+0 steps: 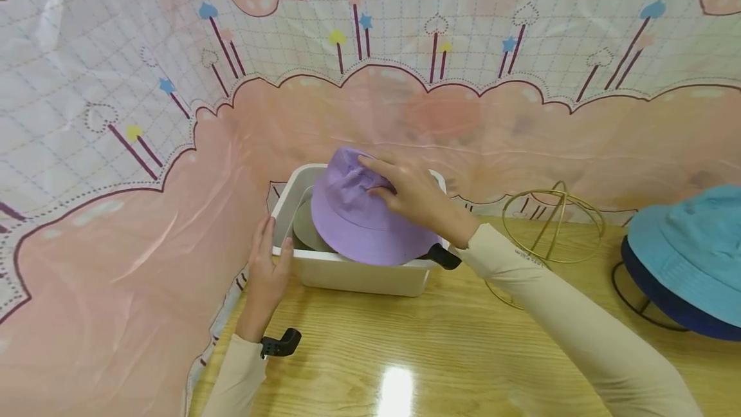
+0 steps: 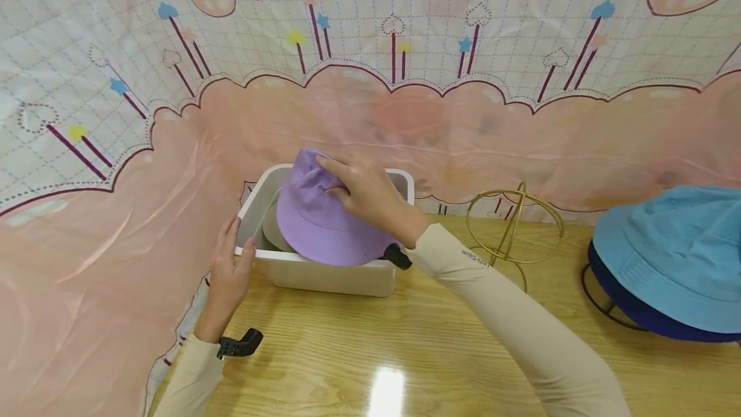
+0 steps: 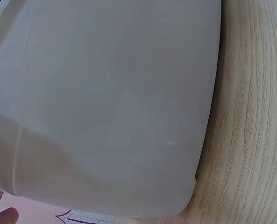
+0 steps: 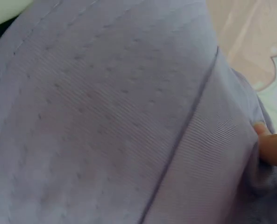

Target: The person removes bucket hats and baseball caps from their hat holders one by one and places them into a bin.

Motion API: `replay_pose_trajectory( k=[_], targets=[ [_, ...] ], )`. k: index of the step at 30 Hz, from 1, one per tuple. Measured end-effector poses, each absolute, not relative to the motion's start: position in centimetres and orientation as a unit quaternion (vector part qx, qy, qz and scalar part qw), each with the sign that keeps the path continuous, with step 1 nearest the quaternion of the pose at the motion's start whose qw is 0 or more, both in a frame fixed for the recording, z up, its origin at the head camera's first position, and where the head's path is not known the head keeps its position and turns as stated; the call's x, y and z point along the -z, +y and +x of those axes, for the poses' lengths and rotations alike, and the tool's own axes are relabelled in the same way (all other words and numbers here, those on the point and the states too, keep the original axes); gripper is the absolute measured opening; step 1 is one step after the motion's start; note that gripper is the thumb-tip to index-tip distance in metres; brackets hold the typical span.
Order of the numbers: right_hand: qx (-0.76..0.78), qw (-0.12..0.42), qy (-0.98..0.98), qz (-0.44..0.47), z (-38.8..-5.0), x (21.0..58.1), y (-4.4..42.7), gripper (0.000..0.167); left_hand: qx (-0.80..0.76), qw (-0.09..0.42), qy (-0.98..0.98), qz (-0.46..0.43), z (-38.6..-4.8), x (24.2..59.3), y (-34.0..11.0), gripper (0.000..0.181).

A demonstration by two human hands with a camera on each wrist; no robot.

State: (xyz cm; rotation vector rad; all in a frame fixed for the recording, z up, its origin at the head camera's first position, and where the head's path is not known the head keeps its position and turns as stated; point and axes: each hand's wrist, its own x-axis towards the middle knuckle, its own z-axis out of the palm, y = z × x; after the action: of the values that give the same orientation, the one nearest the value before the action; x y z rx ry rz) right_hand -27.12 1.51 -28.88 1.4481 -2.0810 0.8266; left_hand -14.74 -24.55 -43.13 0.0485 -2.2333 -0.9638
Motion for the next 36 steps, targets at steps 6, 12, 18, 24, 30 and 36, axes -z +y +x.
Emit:
replay_pose_trajectory(
  k=[6, 12, 18, 24, 30, 36],
  targets=[
    [-0.277, 0.204, -0.779, 0.524, -27.1, 29.5, 1.3, 0.05, 0.373, 0.354, -0.857, 0.0, -15.2, 43.2, -24.6, 0.057],
    [-0.289, 0.208, -0.786, 0.505, -27.5, 29.6, 1.2, 0.052, 0.378, 0.35, -0.857, 0.005, -15.4, 43.1, -24.7, 0.057],
    [-0.287, 0.18, -0.801, 0.494, -27.7, 29.6, 1.3, 0.056, 0.379, 0.351, -0.856, 0.002, -15.6, 42.9, -24.8, 0.056],
    [-0.27, 0.157, -0.813, 0.491, -27.5, 29.6, 1.6, 0.055, 0.386, 0.345, -0.856, 0.004, -15.7, 42.9, -25.1, 0.056],
    [-0.268, 0.143, -0.826, 0.476, -27.3, 29.6, 1.8, 0.055, 0.388, 0.34, -0.857, 0.002, -15.8, 43.1, -25.5, 0.056],
    [-0.261, 0.13, -0.838, 0.461, -27.2, 29.3, 2.0, 0.058, 0.389, 0.338, -0.857, -0.002, -16.0, 43.1, -26.0, 0.056]
  ],
)
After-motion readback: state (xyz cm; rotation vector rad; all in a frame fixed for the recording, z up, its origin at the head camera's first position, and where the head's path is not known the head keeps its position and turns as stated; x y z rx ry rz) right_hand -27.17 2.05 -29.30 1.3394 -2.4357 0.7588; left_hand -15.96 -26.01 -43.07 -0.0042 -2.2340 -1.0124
